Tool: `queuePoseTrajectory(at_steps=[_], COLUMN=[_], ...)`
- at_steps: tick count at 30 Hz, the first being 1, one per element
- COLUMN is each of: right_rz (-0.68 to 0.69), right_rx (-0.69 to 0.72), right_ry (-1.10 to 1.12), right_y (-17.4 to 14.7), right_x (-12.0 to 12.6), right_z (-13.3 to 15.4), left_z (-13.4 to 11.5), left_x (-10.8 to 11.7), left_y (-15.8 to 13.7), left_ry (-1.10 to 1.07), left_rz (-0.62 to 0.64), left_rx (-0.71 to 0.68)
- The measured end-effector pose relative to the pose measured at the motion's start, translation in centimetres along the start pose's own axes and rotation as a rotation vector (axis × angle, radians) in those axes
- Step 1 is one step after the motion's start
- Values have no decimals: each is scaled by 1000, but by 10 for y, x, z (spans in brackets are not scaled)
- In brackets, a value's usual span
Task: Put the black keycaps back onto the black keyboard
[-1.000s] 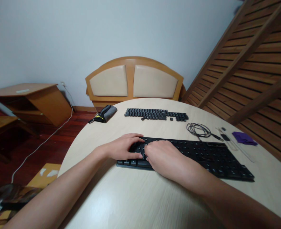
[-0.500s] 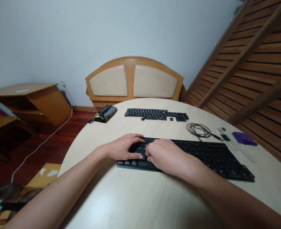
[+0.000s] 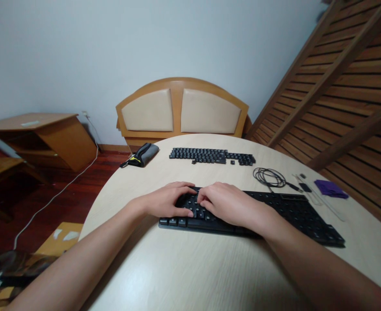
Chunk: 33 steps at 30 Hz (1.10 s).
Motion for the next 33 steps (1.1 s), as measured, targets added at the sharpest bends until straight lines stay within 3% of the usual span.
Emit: queuePoseTrajectory(at_steps=[11, 24, 33], right_rz=[-272, -269, -318], right_rx=[-74, -215, -230], right_ry=[47, -70, -125], right_y=[29, 103, 121], right_x=[0, 9, 8], right_z=[-44, -68, -70], left_z=[-1, 1, 0], left_x=[2, 1, 4], left_y=[0, -1, -1], left_ry=[11, 26, 21], left_rz=[26, -1, -20], left_rx=[34, 15, 10])
Point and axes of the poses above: each hand's wrist, its own y-axis towards the middle knuckle, its own x-axis out of the back of the hand, z = x × y, the point moved 8 cm from there along y, towards the middle knuckle, and after that the axes turned 13 degrees about y, right-handed, at the moved point
